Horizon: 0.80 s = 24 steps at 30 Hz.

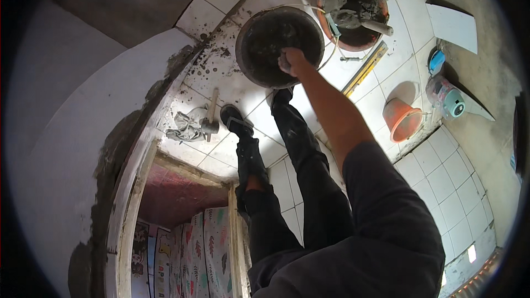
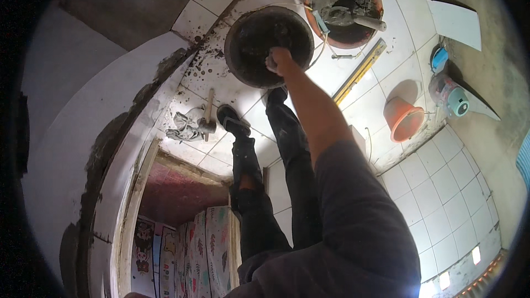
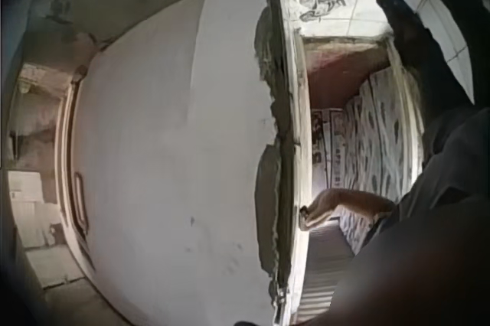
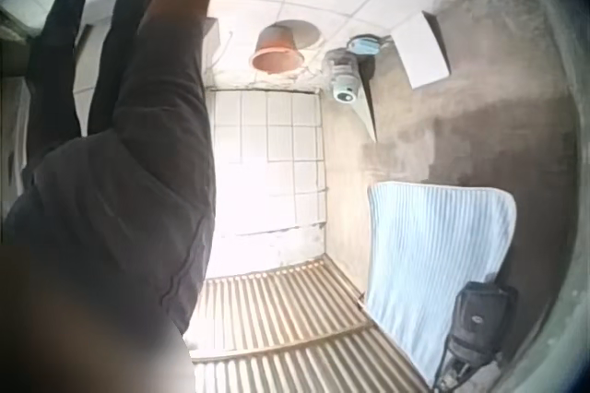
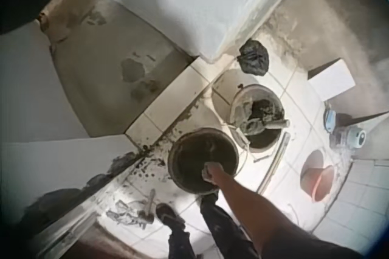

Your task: The person applies mortar to the back of a ceramic tile and presses it onto a wall, tapping it into place with a rubber mallet and wiping excess mortar from the joints with a cloth.

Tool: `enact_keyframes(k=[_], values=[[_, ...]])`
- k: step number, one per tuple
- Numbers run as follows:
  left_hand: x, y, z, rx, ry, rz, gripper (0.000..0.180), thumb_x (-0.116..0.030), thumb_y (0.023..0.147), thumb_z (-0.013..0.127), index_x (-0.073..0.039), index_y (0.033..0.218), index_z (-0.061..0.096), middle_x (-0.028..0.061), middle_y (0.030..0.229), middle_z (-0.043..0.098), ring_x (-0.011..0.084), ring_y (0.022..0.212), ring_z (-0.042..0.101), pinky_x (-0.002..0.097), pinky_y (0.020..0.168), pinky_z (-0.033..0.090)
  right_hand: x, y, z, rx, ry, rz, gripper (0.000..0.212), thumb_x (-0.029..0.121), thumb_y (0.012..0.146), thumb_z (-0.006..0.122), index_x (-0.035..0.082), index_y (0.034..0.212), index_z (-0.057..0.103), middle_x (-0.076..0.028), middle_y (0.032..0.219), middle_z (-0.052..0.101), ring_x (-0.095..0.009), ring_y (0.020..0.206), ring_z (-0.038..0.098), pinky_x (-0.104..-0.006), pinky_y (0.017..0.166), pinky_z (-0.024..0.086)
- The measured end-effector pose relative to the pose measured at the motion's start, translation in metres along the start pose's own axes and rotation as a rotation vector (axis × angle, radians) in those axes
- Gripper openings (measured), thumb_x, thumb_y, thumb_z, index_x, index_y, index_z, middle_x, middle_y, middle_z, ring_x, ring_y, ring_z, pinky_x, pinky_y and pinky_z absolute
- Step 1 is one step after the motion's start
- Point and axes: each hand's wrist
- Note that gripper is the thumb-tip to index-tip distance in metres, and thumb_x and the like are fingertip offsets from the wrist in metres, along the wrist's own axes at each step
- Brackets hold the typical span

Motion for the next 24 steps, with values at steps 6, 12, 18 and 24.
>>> enact_keyframes(k=[6,12,18,24], values=[[0.011,-0.007,0.002,-0.047,-0.014,-0.004,0.028,-0.032,0.093,0.043,-0.007,0.079,0.044,0.0025,0.069,0.038,0.0149,0.058,0.038,0.0288,0.059,0.036,0.011,0.002,0.019,-0.052,0.315,-0.059,0.015,0.018,0.086,0.051,0.007,0.076,0.051,-0.006,0.059,0.051,-0.019,0.05,0.051,-0.0323,0.045,0.045],[0.008,-0.007,0.005,0.01,0.012,0.02,0.03,-0.034,0.092,0.044,-0.006,0.083,0.043,0.0033,0.071,0.039,0.0147,0.06,0.038,0.0289,0.059,0.036,0.024,0.008,0.035,-0.131,0.402,-0.137,0.013,0.017,0.086,0.048,0.008,0.077,0.051,-0.007,0.06,0.051,-0.019,0.045,0.049,-0.0322,0.043,0.043],[0.003,-0.005,0.006,0.039,0.012,0.02,0.031,-0.035,0.092,0.044,-0.005,0.083,0.043,0.0035,0.071,0.039,0.0148,0.06,0.038,0.0288,0.059,0.036,0.021,-0.008,0.04,-0.243,0.282,-0.302,0.026,0.015,0.081,0.052,0.006,0.105,0.054,-0.01,0.063,0.053,-0.022,0.043,0.051,-0.0317,0.042,0.043],[0.0,-0.003,0.003,0.058,0.006,0.024,0.031,-0.035,0.092,0.045,-0.005,0.083,0.043,0.0037,0.071,0.039,0.0149,0.06,0.038,0.0287,0.059,0.036,0.0,-0.031,0.034,-0.393,-0.077,-0.568,0.048,0.021,0.079,0.059,-0.001,0.119,0.044,-0.015,0.073,0.059,-0.022,0.049,0.058,-0.0354,0.044,0.046]])
Point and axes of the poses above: each hand's wrist, its own y-axis towards the middle knuckle, its own z-axis out of the palm, x = y × z
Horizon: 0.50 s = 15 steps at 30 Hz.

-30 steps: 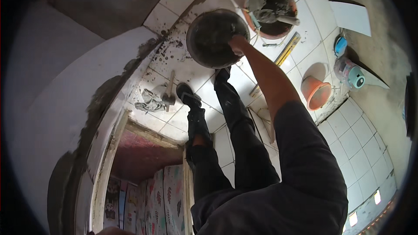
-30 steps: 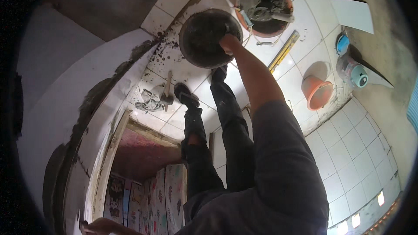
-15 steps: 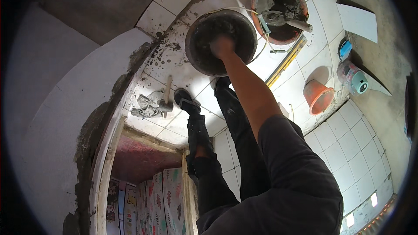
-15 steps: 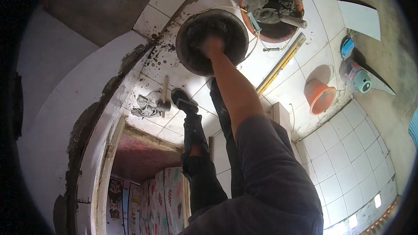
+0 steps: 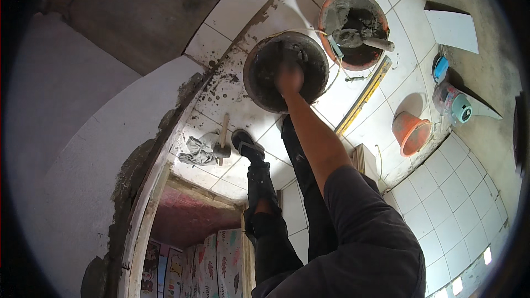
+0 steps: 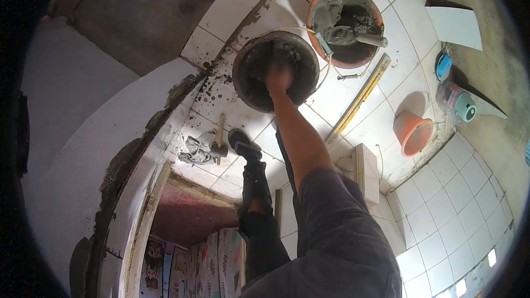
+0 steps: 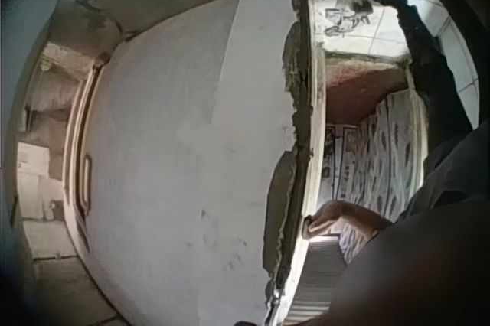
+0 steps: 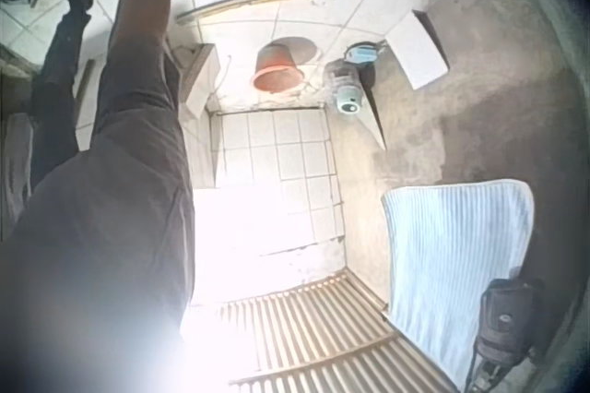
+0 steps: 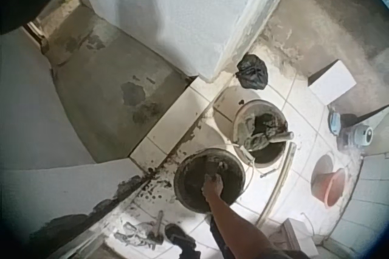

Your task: The person applies mortar to the back of a ceramic tile and presses it onto a wall, tapping it into place with a rubber mallet and wiping excess mortar from the joints with a cloth.

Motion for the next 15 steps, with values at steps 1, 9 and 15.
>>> enact_keyframes(k=[1,9,15], values=[[0.003,-0.001,-0.003,-0.01,-0.018,-0.012,0.032,-0.035,0.091,0.046,-0.004,0.083,0.042,0.0039,0.072,0.039,0.0153,0.06,0.038,0.0282,0.06,0.036,-0.002,-0.01,0.0,-0.009,0.0,-0.009,0.049,0.024,0.079,0.06,-0.001,0.118,0.044,-0.016,0.074,0.06,-0.023,0.05,0.059,-0.0349,0.046,0.047],[0.009,-0.003,-0.006,-0.002,-0.139,0.008,0.031,-0.033,0.091,0.047,-0.004,0.079,0.044,0.0052,0.072,0.041,0.0152,0.064,0.042,0.0295,0.061,0.037,-0.044,-0.018,-0.034,-0.116,0.001,-0.369,0.045,0.025,0.078,0.064,0.004,0.114,0.046,-0.009,0.074,0.059,-0.015,0.055,0.057,-0.0282,0.04,0.044],[0.076,-0.02,-0.036,0.09,0.032,0.034,0.026,-0.027,0.092,0.048,-0.002,0.095,0.052,0.0105,0.093,0.052,0.0248,0.09,0.052,0.0334,0.078,0.042,-0.031,-0.093,-0.103,-0.242,-0.226,-0.889,0.044,0.025,0.079,0.065,0.003,0.113,0.046,-0.01,0.075,0.06,-0.013,0.058,0.056,-0.0245,0.047,0.045]])
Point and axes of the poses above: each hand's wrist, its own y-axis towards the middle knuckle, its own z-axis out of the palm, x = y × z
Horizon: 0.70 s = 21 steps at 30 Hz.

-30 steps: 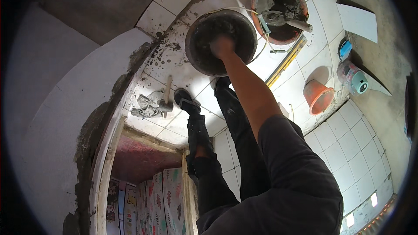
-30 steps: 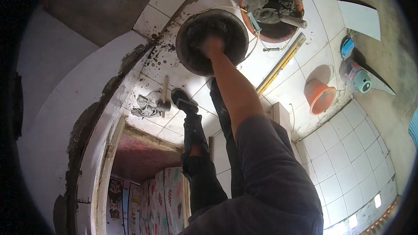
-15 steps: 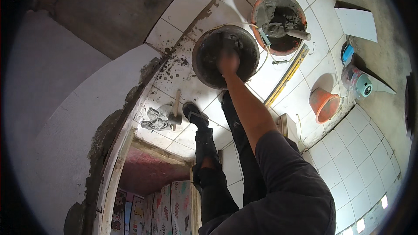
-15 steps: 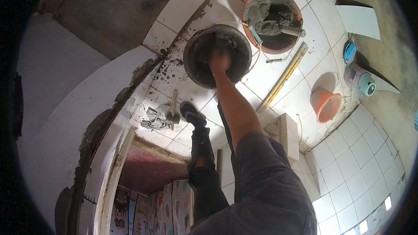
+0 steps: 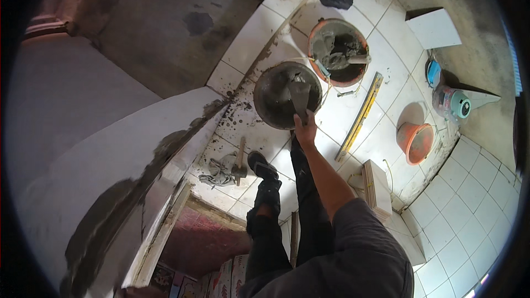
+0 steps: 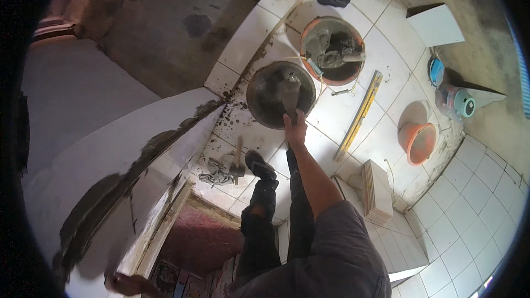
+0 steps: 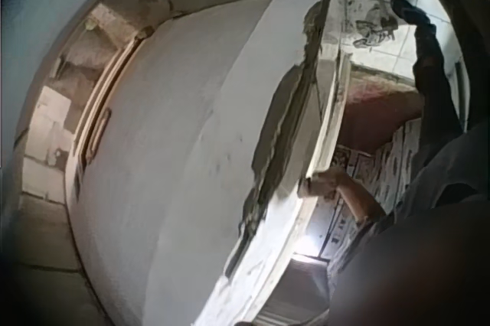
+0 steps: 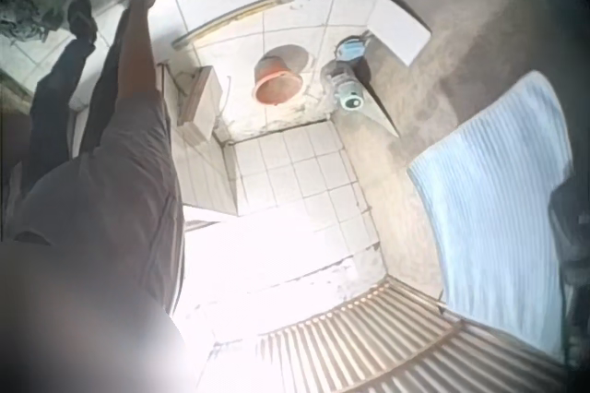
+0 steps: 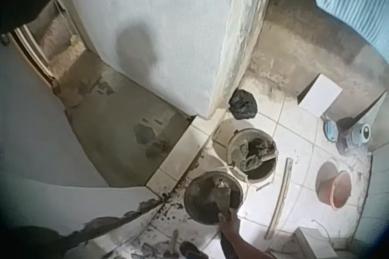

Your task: The person applies mortar to the back of a ceramic tile and presses it onto a wall, tapping it into place with a rubber mallet and wiping excess mortar from the joints with a cloth.

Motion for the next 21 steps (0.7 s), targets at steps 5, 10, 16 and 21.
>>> enact_keyframes(k=[5,10,16,21], values=[[-0.009,-0.006,-0.016,0.24,0.005,-0.191,0.054,-0.041,0.084,0.055,0.004,0.111,0.041,0.0172,0.105,0.045,0.029,0.098,0.044,0.0401,0.087,0.034,0.12,-0.022,-0.117,0.381,0.299,0.246,0.038,0.019,0.079,0.065,0.003,0.109,0.049,-0.008,0.073,0.061,-0.014,0.056,0.058,-0.0285,0.053,0.046],[-0.028,0.011,-0.015,0.22,-0.344,-0.034,0.036,-0.026,0.075,0.067,-0.001,0.098,0.054,0.0161,0.1,0.052,0.0341,0.101,0.045,0.0486,0.092,0.031,0.28,-0.028,-0.231,0.672,0.488,0.161,0.038,0.009,0.079,0.062,0.004,0.114,0.047,-0.007,0.076,0.061,-0.009,0.055,0.054,-0.024,0.05,0.044],[-0.049,0.042,-0.037,0.219,-0.495,-0.093,0.026,-0.019,0.071,0.066,-0.001,0.088,0.055,0.0153,0.089,0.051,0.0339,0.09,0.046,0.048,0.083,0.034,0.451,-0.049,-0.291,0.944,0.68,-0.061,0.044,0.01,0.08,0.062,0.003,0.119,0.042,-0.007,0.086,0.059,-0.009,0.068,0.054,-0.0245,0.056,0.045],[-0.049,0.048,-0.042,0.228,-0.525,-0.093,0.026,-0.017,0.071,0.065,-0.001,0.089,0.055,0.016,0.09,0.052,0.0351,0.093,0.046,0.0492,0.087,0.032,0.519,-0.064,-0.299,1.013,0.614,0.001,0.045,0.011,0.08,0.061,0.003,0.12,0.042,-0.007,0.093,0.058,-0.011,0.075,0.055,-0.0251,0.065,0.045]])
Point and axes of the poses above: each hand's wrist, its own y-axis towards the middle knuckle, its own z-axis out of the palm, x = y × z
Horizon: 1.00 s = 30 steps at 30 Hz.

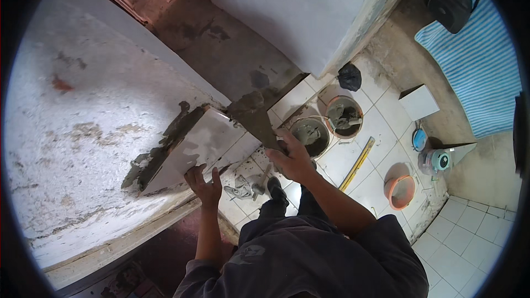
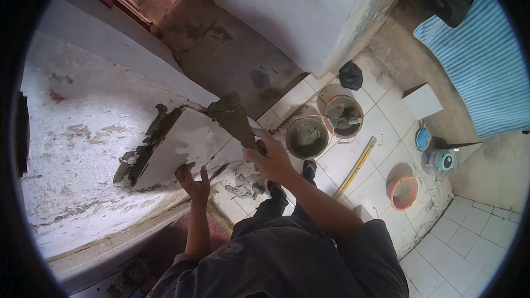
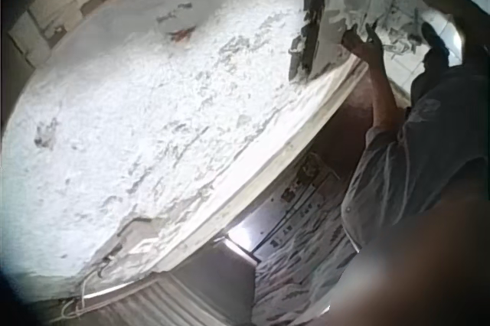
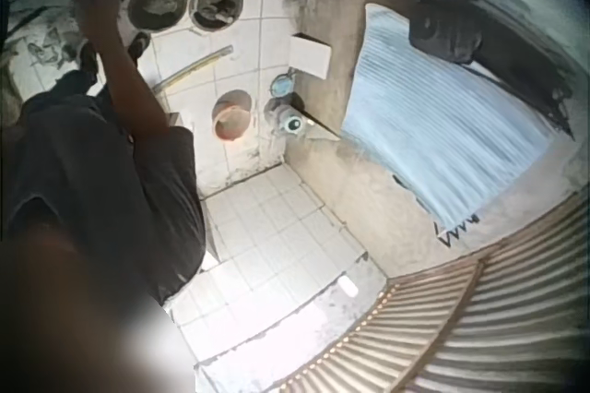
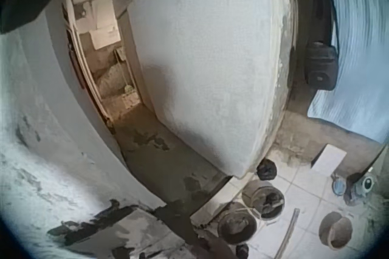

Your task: The person applies mortar to the back of a ceramic tile and presses it onto a wall, tapping it into place with a rubber mallet and wiping excess mortar from the joints with a cloth.

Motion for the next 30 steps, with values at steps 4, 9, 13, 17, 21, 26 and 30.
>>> enact_keyframes(k=[4,9,13,17,21,26,30], values=[[-0.008,0.004,-0.006,-0.012,-0.041,-0.034,0.028,-0.017,0.071,0.065,-0.001,0.09,0.055,0.0164,0.091,0.052,0.0361,0.095,0.046,0.0491,0.089,0.032,0.019,-0.008,0.019,-0.076,-0.124,-0.096,0.046,0.013,0.078,0.062,0.001,0.118,0.044,-0.009,0.093,0.058,-0.013,0.075,0.056,-0.027,0.067,0.045],[-0.01,0.002,-0.011,-0.017,-0.121,-0.081,0.034,-0.018,0.07,0.066,-0.001,0.096,0.054,0.0178,0.096,0.052,0.0373,0.098,0.045,0.0483,0.09,0.032,0.052,-0.032,0.037,-0.186,-0.294,-0.172,0.046,0.012,0.077,0.06,0.0,0.118,0.044,-0.012,0.092,0.058,-0.014,0.075,0.056,-0.0269,0.068,0.045],[-0.009,0.0,-0.01,-0.024,-0.171,-0.101,0.036,-0.018,0.07,0.066,0.0,0.099,0.053,0.0185,0.1,0.052,0.0374,0.1,0.044,0.0485,0.091,0.031,0.061,-0.039,0.049,-0.191,-0.143,-0.141,0.051,0.013,0.076,0.056,-0.001,0.122,0.041,-0.015,0.089,0.058,-0.017,0.068,0.057,-0.0289,0.064,0.045],[-0.011,0.0,-0.015,-0.008,-0.218,-0.099,0.037,-0.017,0.07,0.066,0.0,0.1,0.053,0.0192,0.102,0.052,0.0376,0.101,0.043,0.0479,0.092,0.03,0.071,-0.042,0.056,-0.251,-0.211,-0.225,0.052,0.012,0.075,0.054,-0.003,0.123,0.04,-0.02,0.095,0.058,-0.023,0.07,0.061,-0.0326,0.066,0.048],[-0.007,0.001,-0.016,0.004,-0.246,-0.077,0.038,-0.016,0.069,0.066,0.001,0.1,0.053,0.0196,0.103,0.051,0.038,0.102,0.043,0.0475,0.093,0.03,0.054,-0.036,0.07,-0.273,-0.203,-0.342,0.053,0.01,0.075,0.056,-0.004,0.124,0.04,-0.017,0.095,0.059,-0.02,0.083,0.057,-0.0298,0.075,0.045],[-0.005,-0.001,-0.015,0.001,-0.269,-0.084,0.038,-0.016,0.069,0.066,0.001,0.1,0.053,0.0195,0.102,0.051,0.0375,0.102,0.043,0.0475,0.093,0.03,0.052,-0.037,0.089,-0.35,-0.276,-0.492,0.05,0.008,0.077,0.056,-0.005,0.124,0.04,-0.021,0.104,0.058,-0.023,0.098,0.056,-0.0313,0.086,0.041],[-0.002,-0.003,-0.015,0.045,-0.262,-0.082,0.038,-0.015,0.07,0.068,0.0,0.102,0.052,0.0182,0.107,0.049,0.0349,0.106,0.042,0.0454,0.094,0.03,0.06,-0.036,0.102,-0.359,-0.268,-0.45,0.05,0.008,0.078,0.058,-0.005,0.124,0.04,-0.02,0.107,0.056,-0.023,0.099,0.055,-0.0311,0.087,0.041]])
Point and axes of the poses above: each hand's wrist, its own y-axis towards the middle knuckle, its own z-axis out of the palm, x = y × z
